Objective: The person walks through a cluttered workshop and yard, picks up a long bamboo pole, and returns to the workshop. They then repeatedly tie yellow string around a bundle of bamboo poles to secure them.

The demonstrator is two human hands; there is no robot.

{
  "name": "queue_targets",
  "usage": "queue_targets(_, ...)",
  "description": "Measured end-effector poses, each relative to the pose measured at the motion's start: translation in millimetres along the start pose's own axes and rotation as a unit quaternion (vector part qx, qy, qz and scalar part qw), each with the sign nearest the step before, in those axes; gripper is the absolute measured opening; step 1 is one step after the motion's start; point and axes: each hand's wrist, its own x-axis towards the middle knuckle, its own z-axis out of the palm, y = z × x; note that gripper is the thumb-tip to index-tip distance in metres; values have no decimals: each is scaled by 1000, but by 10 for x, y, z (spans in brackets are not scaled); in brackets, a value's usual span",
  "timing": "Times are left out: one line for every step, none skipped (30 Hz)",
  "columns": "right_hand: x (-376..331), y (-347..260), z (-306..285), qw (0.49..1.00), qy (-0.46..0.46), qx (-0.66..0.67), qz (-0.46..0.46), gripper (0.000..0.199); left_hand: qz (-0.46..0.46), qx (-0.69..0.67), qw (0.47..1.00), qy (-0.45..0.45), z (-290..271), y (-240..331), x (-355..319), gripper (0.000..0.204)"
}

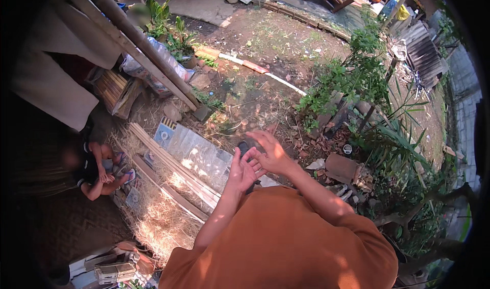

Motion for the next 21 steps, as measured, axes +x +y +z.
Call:
queue_targets(265, 69, 67, 997, -5, -78, -14, 54, -24, 10, 998, -63, 234, 211, 280, 67)
queue_targets(552, 179, 112, 995, 16, -88, -32, 54, -47, 18, 991, -126, 477, 430, 555, 69)
queue_targets(858, 298, 130, 993, 35, -100, -51, 54, -72, 24, 979, -190, 689, 695, 828, 70)
queue_targets(1080, 450, 74, 990, 51, -118, -56, 55, -64, 14, 983, -173, 878, 882, 1108, 72)
queue_targets(1382, 767, 18, 983, 72, -162, -50, 56, -55, 6, 986, -156, 1069, 1058, 1392, 73)
queue_targets(1653, 856, -180, 979, 87, -178, -51, 58, -53, 8, 988, -147, 1237, 1231, 1659, 74)
queue_targets(1905, 860, -379, 976, 101, -187, -49, 60, -58, 37, 989, -135, 1370, 1408, 1879, 75)
queue_targets(2140, 917, -536, 973, 115, -196, -48, 62, -61, 63, 988, -124, 1531, 1553, 2126, 77)
queue_targets(2377, 1039, -654, 969, 162, -179, -52, 66, -67, 96, 985, -123, 1723, 1697, 2361, 78)
queue_targets(2588, 1186, -824, 964, 179, -187, -60, 66, -76, 133, 981, -122, 1889, 1802, 2591, 79)
queue_targets(2783, 1343, -1020, 959, 194, -195, -69, 66, -82, 165, 975, -126, 2084, 1909, 2857, 80)
queue_targets(2989, 1510, -1186, 954, 206, -200, -80, 66, -85, 196, 969, -127, 2247, 2021, 3097, 82)
queue_targets(3175, 1722, -1347, 943, 241, -212, -89, 68, -91, 226, 961, -132, 2402, 2085, 3404, 83)
queue_targets(3353, 1944, -1512, 943, 247, -203, -95, 68, -97, 255, 953, -134, 2551, 2148, 3708, 84)
queue_targets(3527, 2164, -1715, 941, 253, -197, -105, 68, -100, 283, 944, -137, 2700, 2209, 3991, 85)
queue_targets(3693, 2423, -1966, 938, 263, -196, -117, 69, -105, 311, 933, -144, 2854, 2249, 4319, 87)
queue_targets(3835, 2720, -2196, 932, 271, -206, -121, 67, -110, 338, 922, -150, 2994, 2309, 4631, 88)
queue_targets(3969, 3081, -2419, 926, 281, -218, -127, 65, -112, 364, 911, -159, 3160, 2384, 4953, 89)
queue_targets(4101, 3422, -2548, 922, 292, -220, -130, 64, -112, 387, 900, -166, 3339, 2442, 5304, 90)
queue_targets(4269, 3725, -2841, 915, 295, -233, -144, 62, -105, 397, 889, -205, 3585, 2488, 5682, 91)
queue_targets(4442, 3996, -3144, 924, 294, -212, -123, 64, -106, 408, 878, -226, 3955, 2564, 6063, 97)
